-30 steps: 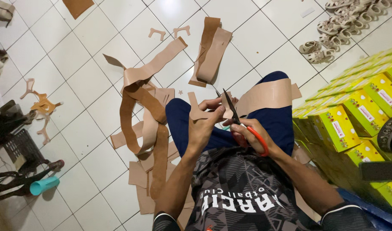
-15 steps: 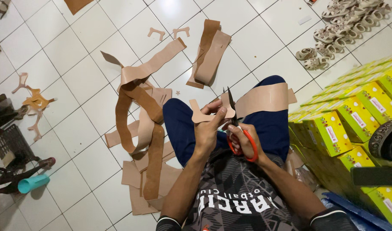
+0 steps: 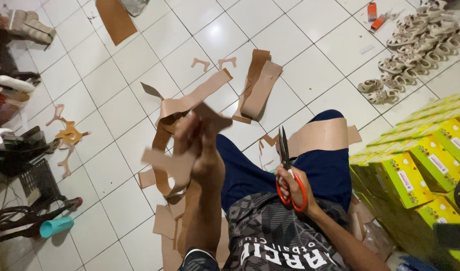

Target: The person sits on the floor and uses red-handled scissors to cut a long strip of light brown material into smaller pieces. They repeatedly trim the material and drop the cut pieces onto the floor. The person briefly stands to move a green plastic stool before resuming the cutting task.

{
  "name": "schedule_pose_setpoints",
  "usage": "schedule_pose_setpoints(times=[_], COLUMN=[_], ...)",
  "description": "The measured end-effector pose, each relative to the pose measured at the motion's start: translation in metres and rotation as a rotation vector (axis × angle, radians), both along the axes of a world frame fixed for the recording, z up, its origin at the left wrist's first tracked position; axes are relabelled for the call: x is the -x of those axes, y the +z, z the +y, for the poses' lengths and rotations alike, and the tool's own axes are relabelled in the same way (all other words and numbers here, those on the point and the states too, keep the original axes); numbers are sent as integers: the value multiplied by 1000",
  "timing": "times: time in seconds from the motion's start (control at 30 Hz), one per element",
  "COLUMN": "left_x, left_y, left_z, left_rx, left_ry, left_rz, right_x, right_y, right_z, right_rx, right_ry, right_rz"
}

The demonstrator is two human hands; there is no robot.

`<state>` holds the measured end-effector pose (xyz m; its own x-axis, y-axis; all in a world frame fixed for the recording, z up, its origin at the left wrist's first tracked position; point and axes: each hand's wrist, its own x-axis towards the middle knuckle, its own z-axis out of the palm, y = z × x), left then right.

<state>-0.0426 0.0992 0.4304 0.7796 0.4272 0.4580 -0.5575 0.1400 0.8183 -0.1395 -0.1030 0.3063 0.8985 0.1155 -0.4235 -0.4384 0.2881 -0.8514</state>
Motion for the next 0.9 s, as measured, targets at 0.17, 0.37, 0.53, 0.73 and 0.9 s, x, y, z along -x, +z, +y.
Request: schedule_pose_setpoints(times=[0.17, 0.37, 0.53, 0.73, 0.9], left_x=[-134, -84, -22, -10, -14], left_y=[-39, -152, -193, -196, -204], left_z=[20, -23, -78, -115, -135], left_rx=[274, -37, -183, 119, 538], left_ry=[-246, -266, -923, -935, -844], left_rz=[280, 972, 1080, 1474, 1528], right_x=[11, 16, 20, 29, 33], right_y=[-9, -17, -14, -4, -10], right_z=[-1, -12, -23, -46, -43], right_rx=[5, 21, 110, 123, 136], right_ry=[29, -40, -95, -248, -247], right_rz=[-25, 39, 61, 119, 170])
